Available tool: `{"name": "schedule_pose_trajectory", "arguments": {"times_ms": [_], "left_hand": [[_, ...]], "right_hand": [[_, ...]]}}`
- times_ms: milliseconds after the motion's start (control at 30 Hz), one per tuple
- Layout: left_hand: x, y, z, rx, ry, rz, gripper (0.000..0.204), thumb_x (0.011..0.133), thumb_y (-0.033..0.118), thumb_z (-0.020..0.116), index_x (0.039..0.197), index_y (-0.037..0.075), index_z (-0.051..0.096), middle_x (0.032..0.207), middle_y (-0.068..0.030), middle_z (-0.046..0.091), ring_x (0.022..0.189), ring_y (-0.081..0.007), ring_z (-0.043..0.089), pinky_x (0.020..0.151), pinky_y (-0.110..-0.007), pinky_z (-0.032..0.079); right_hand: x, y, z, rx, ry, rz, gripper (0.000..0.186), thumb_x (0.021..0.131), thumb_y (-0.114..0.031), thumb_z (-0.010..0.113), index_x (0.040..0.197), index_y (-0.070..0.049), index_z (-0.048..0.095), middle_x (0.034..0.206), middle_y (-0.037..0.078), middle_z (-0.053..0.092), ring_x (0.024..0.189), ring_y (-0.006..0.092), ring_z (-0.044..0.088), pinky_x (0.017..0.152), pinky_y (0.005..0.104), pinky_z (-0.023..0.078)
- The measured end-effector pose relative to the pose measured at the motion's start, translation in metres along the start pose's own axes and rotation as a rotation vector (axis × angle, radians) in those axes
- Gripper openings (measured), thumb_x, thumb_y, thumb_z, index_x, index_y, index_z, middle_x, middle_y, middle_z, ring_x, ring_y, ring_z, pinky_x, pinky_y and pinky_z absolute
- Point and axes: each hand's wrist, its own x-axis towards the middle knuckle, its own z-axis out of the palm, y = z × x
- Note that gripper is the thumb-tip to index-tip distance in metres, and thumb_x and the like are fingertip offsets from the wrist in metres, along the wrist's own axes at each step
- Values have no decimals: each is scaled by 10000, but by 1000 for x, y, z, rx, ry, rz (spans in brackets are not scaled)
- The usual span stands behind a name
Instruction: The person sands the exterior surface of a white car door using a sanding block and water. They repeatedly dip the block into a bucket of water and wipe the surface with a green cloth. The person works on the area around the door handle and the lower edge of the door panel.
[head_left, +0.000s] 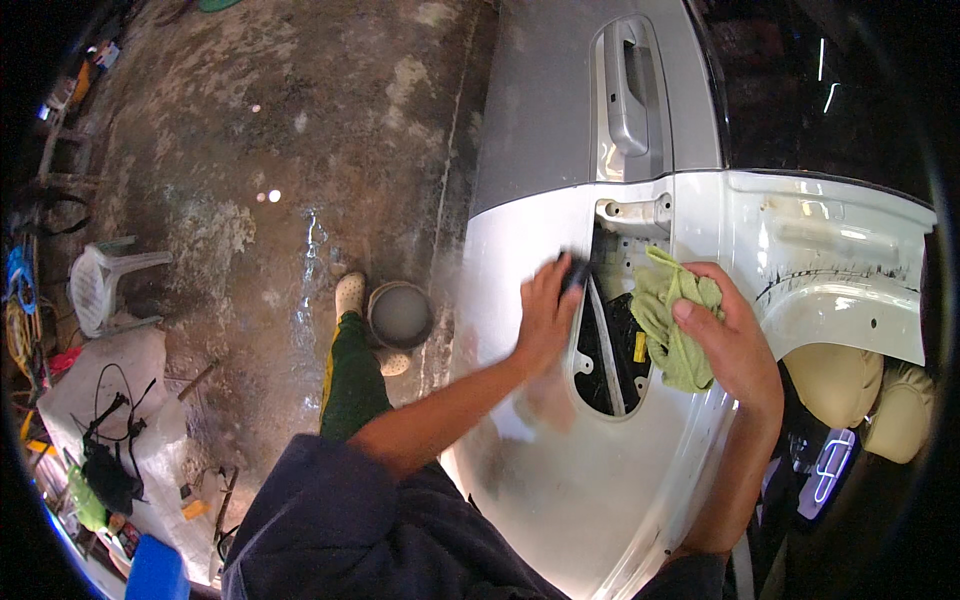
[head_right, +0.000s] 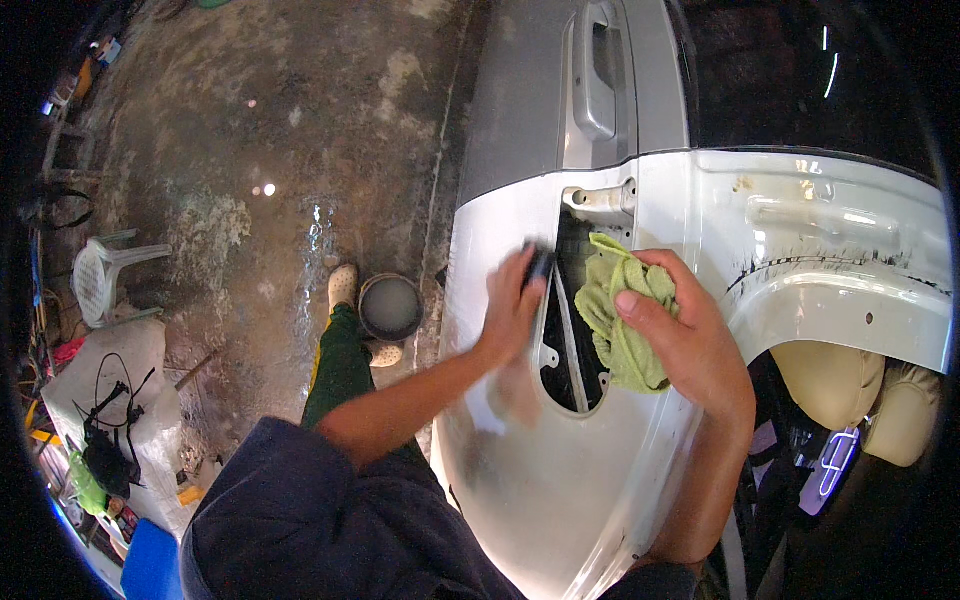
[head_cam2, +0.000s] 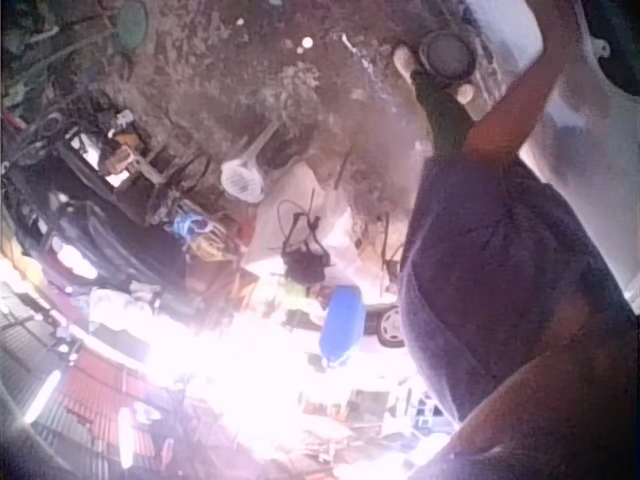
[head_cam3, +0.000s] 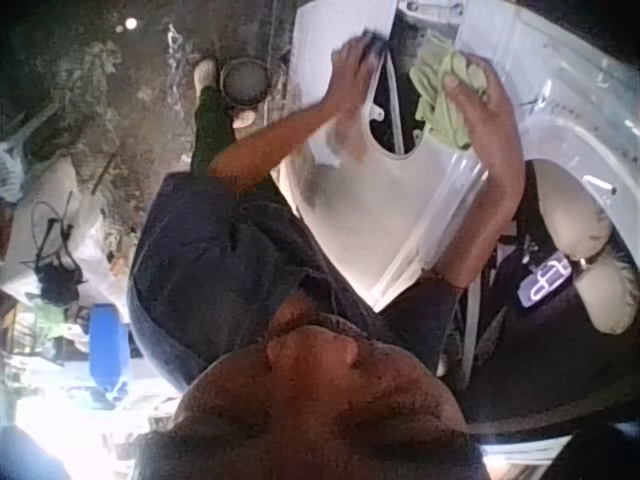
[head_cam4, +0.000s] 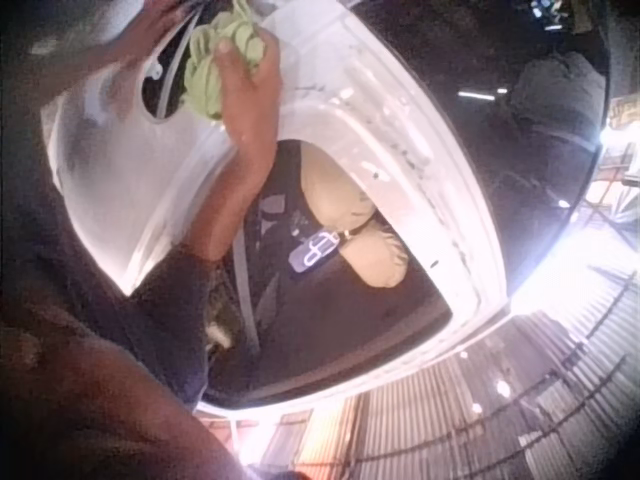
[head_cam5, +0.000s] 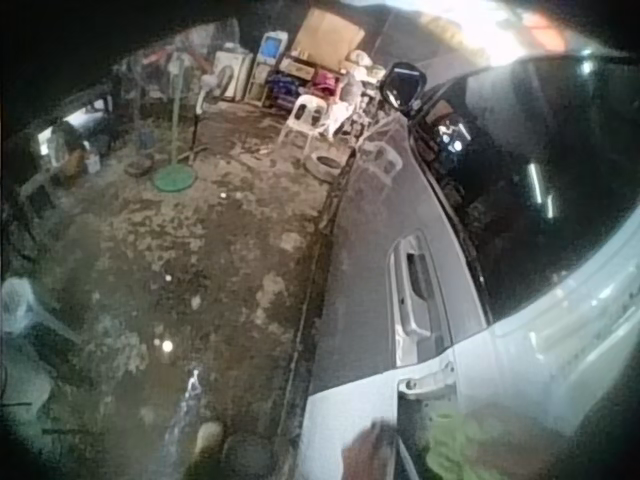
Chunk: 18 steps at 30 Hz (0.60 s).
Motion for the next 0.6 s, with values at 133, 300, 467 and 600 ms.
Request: {"name": "schedule_pose_trajectory", "arguments": {"times_ms": [133,300,467,600], "left_hand": [[-4,2,-1,-37,32,36,550,1058,291,527,1530,28,423,1489,-236,434,1337,-398,391,1179,-485,289],[79,-9,-8,-8,101,9,526,1060,296,520,1508,27,459,1497,-229,445,1304,-403,410,1154,-472,307],[-20,-13,-5,-35,-32,27,561,1060,303,520,1554,60,410,1497,-248,422,1329,-418,388,1182,-496,274],[54,-25,-13,-23,28,30,549,1071,315,486,1518,7,405,1511,-238,411,1389,-411,371,1191,-486,237]], "right_hand": [[0,-1,2,-47,-3,-28,398,1016,-197,650,1334,9,528,1105,80,661,979,117,632,869,274,537],[1,-5,2,9,-15,-32,400,1012,-192,653,1333,12,530,1101,85,668,980,116,632,864,273,537],[1,-1,0,-22,-19,-13,401,1013,-194,659,1331,13,530,1100,79,666,980,114,630,867,272,536],[1,-9,4,-29,-19,-32,405,1010,-198,662,1328,14,529,1094,78,665,981,114,629,871,275,534]]}}
